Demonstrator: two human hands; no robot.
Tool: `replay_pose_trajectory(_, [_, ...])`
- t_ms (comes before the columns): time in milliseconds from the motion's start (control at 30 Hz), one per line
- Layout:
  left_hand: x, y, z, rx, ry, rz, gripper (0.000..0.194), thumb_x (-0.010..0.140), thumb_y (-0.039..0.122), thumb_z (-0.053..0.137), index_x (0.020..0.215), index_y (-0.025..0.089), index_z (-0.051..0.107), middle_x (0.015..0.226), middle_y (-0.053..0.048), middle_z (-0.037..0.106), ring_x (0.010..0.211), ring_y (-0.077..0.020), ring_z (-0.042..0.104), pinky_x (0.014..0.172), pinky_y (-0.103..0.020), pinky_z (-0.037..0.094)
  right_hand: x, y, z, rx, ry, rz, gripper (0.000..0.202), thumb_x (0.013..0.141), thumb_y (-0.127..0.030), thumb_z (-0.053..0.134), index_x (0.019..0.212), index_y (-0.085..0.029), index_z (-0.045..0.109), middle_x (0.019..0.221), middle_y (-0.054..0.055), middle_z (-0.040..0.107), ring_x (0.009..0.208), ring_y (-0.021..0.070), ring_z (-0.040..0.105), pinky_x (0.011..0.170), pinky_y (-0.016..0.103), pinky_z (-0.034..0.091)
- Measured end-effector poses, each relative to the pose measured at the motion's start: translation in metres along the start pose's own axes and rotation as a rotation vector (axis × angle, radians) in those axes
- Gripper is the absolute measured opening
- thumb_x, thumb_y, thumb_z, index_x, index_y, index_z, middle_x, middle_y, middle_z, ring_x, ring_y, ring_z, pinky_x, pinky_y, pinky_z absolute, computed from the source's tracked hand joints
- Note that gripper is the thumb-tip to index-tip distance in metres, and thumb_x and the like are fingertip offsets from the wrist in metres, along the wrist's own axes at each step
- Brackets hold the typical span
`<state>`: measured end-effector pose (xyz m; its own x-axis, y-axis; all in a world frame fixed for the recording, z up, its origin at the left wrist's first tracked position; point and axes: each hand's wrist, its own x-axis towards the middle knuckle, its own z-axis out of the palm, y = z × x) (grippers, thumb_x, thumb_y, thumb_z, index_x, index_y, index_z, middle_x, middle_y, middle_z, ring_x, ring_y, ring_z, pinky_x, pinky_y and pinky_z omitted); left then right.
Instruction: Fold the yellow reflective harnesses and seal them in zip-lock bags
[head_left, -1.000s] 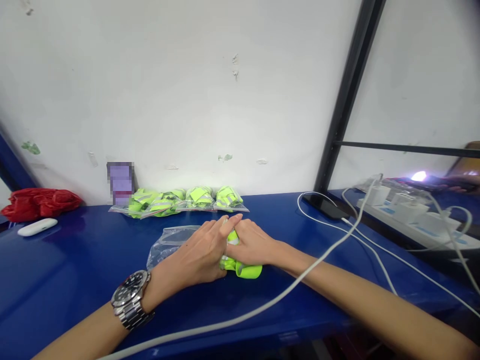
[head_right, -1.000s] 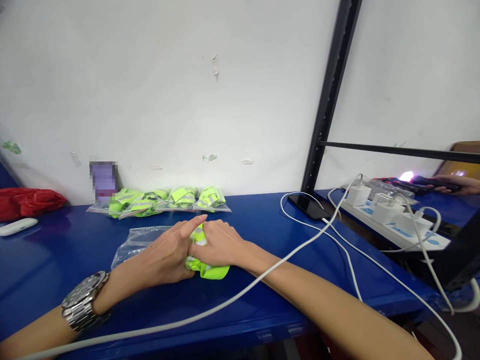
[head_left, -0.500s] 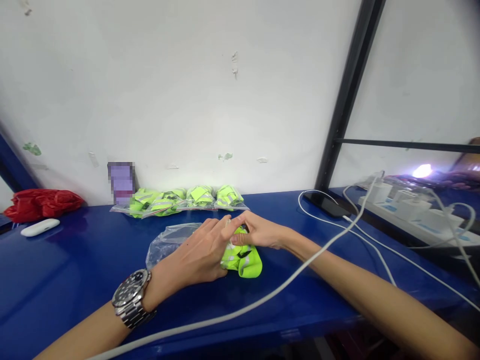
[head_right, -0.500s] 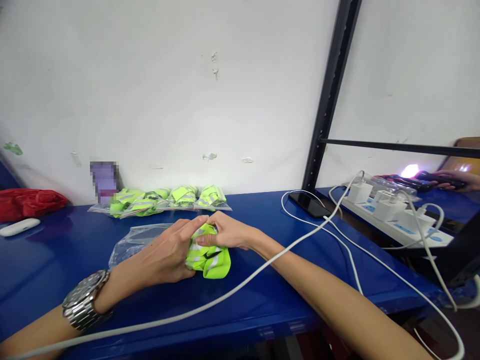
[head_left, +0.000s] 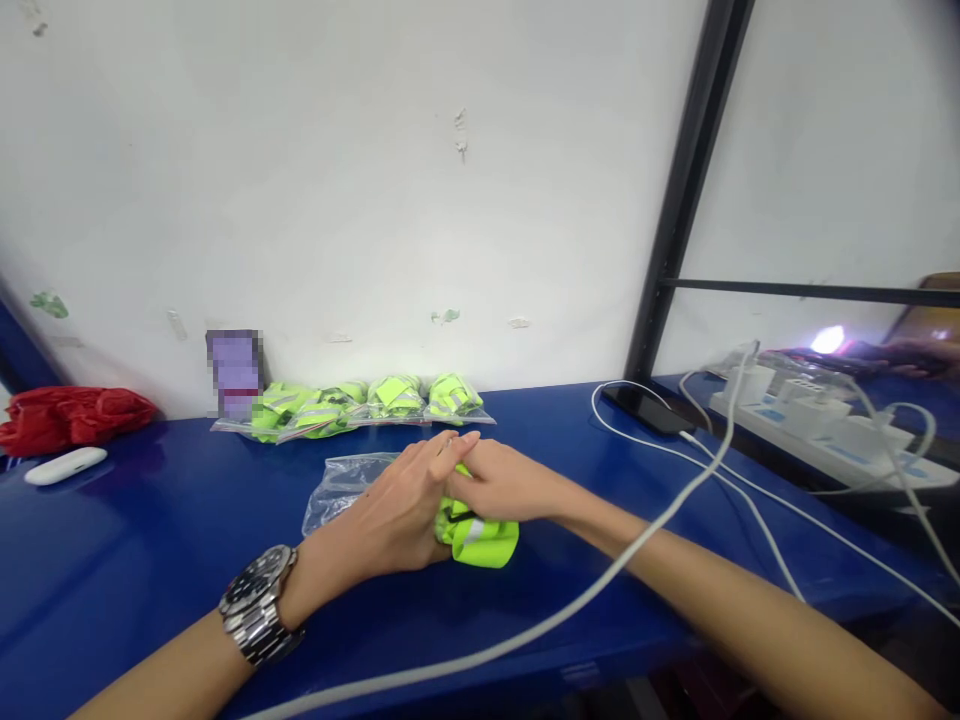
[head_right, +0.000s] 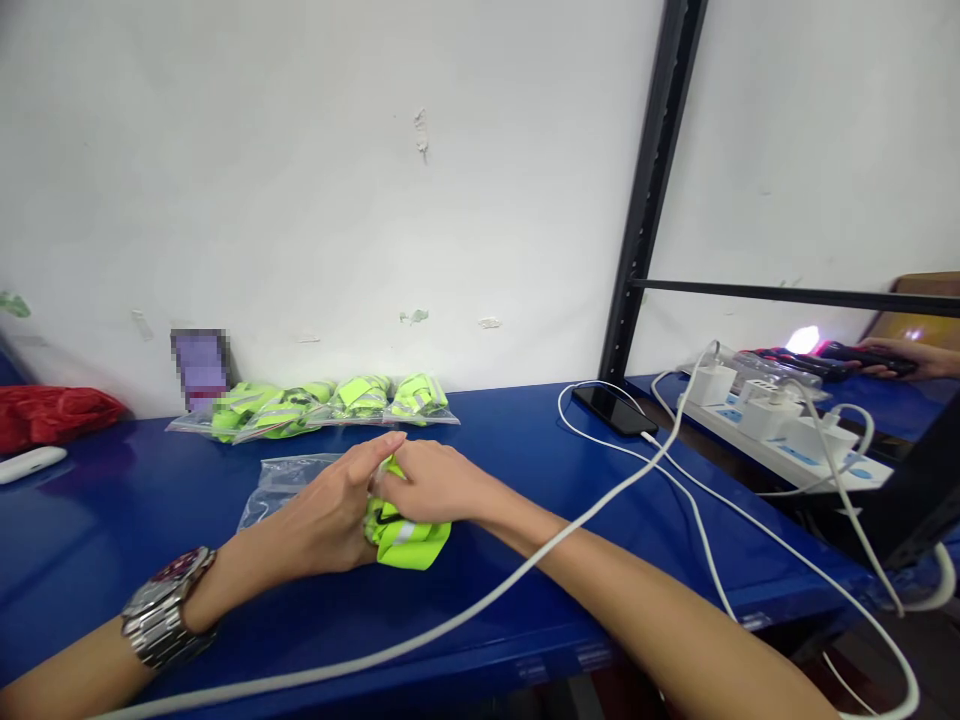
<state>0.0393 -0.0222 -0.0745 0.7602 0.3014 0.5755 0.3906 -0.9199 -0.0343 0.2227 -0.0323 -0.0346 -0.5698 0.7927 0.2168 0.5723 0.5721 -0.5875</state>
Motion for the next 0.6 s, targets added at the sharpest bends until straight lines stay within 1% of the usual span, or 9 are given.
replay_pose_trajectory(67, [0.0, 0.0, 0.001, -0.029, 0.033, 0.019, 0.104, 0.073, 0.021, 0.067, 0.148, 0.021, -0.005, 0.136, -0.02, 0.041, 0.124, -0.0327, 0.046, 0.098, -0.051, 0.045, 0.0, 0.004, -0.015, 0.265, -0.23, -0.032, 0.016, 0.085, -0.03, 0.055, 0.084, -0.015, 0.061, 0.076, 0.002, 0.06, 0.077, 0.0151, 0.056, 0.068, 0.024, 0.044])
replay_pose_trajectory(167, [-0.001, 0.003, 0.0, -0.01, 0.018, 0.028, 0.104, 0.075, 0.022, 0.069, 0.148, 0.022, -0.005, 0.139, -0.021, 0.039, 0.127, -0.0331, 0.044, 0.101, -0.053, 0.043, -0.002, 0.014, -0.032, 0.653, -0.501, 0.035, 0.022, 0.081, -0.03, 0.062, 0.096, -0.015, 0.062, 0.087, 0.001, 0.063, 0.091, 0.0155, 0.06, 0.08, 0.025, 0.047])
replay_pose_trajectory(233, [-0.002, 0.006, -0.001, -0.01, 0.006, 0.015, 0.106, 0.074, 0.023, 0.07, 0.148, 0.022, -0.005, 0.14, -0.021, 0.037, 0.127, -0.0331, 0.044, 0.101, -0.052, 0.043, -0.003, 0.021, -0.035, 0.773, -0.585, 0.03, 0.031, 0.076, -0.03, 0.067, 0.102, -0.015, 0.06, 0.094, 0.002, 0.062, 0.093, 0.0154, 0.06, 0.084, 0.026, 0.047])
replay_pose_trajectory(267, [-0.002, 0.007, -0.002, -0.016, 0.002, 0.004, 0.107, 0.073, 0.024, 0.071, 0.148, 0.021, -0.005, 0.14, -0.021, 0.037, 0.126, -0.0328, 0.045, 0.1, -0.052, 0.044, -0.003, 0.023, -0.034, 0.785, -0.587, 0.003, 0.033, 0.074, -0.03, 0.069, 0.102, -0.014, 0.06, 0.094, 0.003, 0.062, 0.091, 0.0153, 0.06, 0.083, 0.026, 0.047])
replay_pose_trajectory(300, [-0.002, 0.009, -0.003, -0.022, -0.002, -0.012, 0.109, 0.071, 0.024, 0.072, 0.148, 0.021, -0.005, 0.139, -0.021, 0.038, 0.124, -0.0323, 0.046, 0.099, -0.051, 0.045, -0.004, 0.025, -0.032, 0.77, -0.557, -0.029, 0.033, 0.073, -0.03, 0.07, 0.1, -0.013, 0.06, 0.093, 0.003, 0.062, 0.088, 0.0149, 0.059, 0.08, 0.026, 0.047])
replay_pose_trajectory(367, [-0.001, 0.011, -0.004, -0.018, -0.01, -0.036, 0.109, 0.07, 0.023, 0.071, 0.148, 0.021, -0.005, 0.137, -0.02, 0.04, 0.121, -0.0321, 0.048, 0.096, -0.05, 0.047, -0.003, 0.025, -0.024, 0.678, -0.407, -0.059, 0.025, 0.07, -0.027, 0.07, 0.09, -0.013, 0.061, 0.084, 0.001, 0.06, 0.076, 0.0129, 0.056, 0.069, 0.024, 0.046])
replay_pose_trajectory(433, [0.0, 0.013, -0.005, 0.017, -0.028, -0.042, 0.107, 0.069, 0.02, 0.068, 0.148, 0.023, -0.005, 0.136, -0.019, 0.041, 0.119, -0.0333, 0.049, 0.095, -0.051, 0.047, -0.003, 0.023, -0.015, 0.548, -0.212, -0.025, 0.016, 0.066, -0.021, 0.068, 0.078, -0.013, 0.061, 0.072, -0.002, 0.054, 0.065, 0.0101, 0.048, 0.058, 0.021, 0.04])
replay_pose_trajectory(500, [0.002, 0.014, -0.007, 0.072, -0.057, -0.034, 0.107, 0.069, 0.016, 0.066, 0.148, 0.024, -0.005, 0.137, -0.019, 0.039, 0.119, -0.036, 0.047, 0.095, -0.054, 0.045, -0.002, 0.02, -0.006, 0.445, -0.06, 0.026, 0.01, 0.063, -0.017, 0.066, 0.068, -0.013, 0.059, 0.064, -0.004, 0.047, 0.06, 0.0086, 0.041, 0.053, 0.02, 0.034])
replay_pose_trajectory(600, [0.002, 0.015, -0.009, 0.139, -0.126, -0.046, 0.109, 0.064, 0.008, 0.063, 0.148, 0.024, -0.004, 0.14, -0.02, 0.036, 0.12, -0.0386, 0.045, 0.094, -0.055, 0.045, -0.002, 0.019, 0.002, 0.392, 0.04, 0.047, 0.011, 0.063, -0.017, 0.062, 0.058, -0.014, 0.052, 0.059, -0.005, 0.04, 0.058, 0.0079, 0.035, 0.05, 0.02, 0.028])
